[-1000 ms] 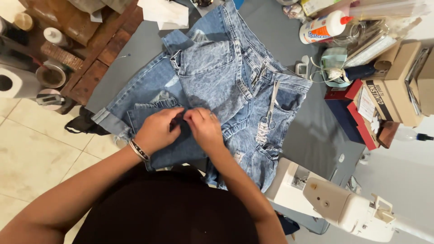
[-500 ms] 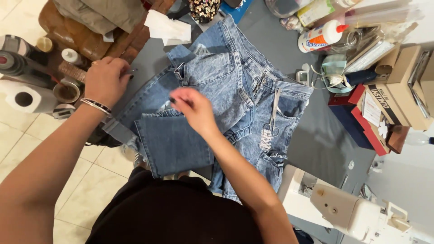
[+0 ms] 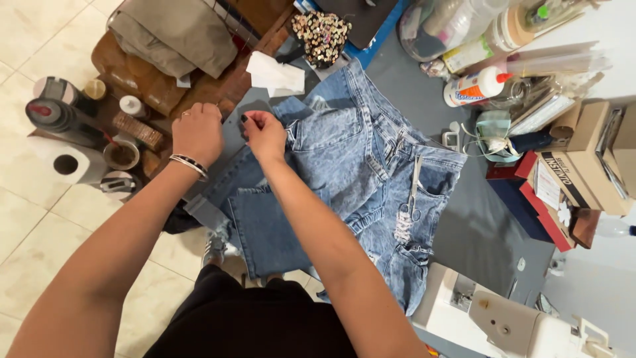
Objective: Trimming loose threads and folding denim shorts at a workbench
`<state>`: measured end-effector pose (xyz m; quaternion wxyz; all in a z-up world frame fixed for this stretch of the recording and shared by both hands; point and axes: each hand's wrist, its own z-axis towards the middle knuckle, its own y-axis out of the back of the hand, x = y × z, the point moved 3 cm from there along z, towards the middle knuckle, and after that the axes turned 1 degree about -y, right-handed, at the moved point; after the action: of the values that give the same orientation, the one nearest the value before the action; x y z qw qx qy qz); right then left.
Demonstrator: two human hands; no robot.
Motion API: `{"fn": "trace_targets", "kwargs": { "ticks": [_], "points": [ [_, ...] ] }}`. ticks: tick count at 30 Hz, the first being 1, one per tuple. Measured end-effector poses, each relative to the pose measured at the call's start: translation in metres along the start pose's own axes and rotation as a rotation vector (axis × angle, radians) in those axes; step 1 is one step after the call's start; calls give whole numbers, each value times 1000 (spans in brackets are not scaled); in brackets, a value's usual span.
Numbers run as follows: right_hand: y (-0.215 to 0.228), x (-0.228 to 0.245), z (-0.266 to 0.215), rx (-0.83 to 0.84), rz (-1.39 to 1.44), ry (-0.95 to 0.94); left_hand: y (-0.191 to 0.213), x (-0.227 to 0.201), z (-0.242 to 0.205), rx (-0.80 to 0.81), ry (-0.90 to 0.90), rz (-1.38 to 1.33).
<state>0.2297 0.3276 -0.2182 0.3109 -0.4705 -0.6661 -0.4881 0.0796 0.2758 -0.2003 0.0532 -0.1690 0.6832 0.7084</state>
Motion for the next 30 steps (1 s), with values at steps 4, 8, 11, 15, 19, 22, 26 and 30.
{"fn": "trace_targets", "kwargs": {
  "ticks": [4, 8, 11, 15, 19, 22, 26, 30],
  "points": [
    [1, 9, 14, -67, -63, 6, -1, -14, 32, 1, 10, -210],
    [5, 18, 11, -125, -98, -5, -22, -20, 58, 32, 12, -155],
    [16, 39, -19, -82, -48, -22, -11, -12, 51, 73, -16, -183],
    [64, 68, -92, 130, 259, 139, -1, -6, 46, 115, -87, -172],
    [150, 53, -161, 192, 188, 159, 11, -29, 39, 78, -132, -89],
    [215, 16, -200, 120, 65, 216, 6, -42, 47, -9, -152, 12],
    [284, -51, -246, -14, 54, 64, 38, -34, 54, 72, -144, -46],
    [328, -90, -280, -157, 111, -58, 43, -3, 38, 198, -178, -206]
  ]
}}
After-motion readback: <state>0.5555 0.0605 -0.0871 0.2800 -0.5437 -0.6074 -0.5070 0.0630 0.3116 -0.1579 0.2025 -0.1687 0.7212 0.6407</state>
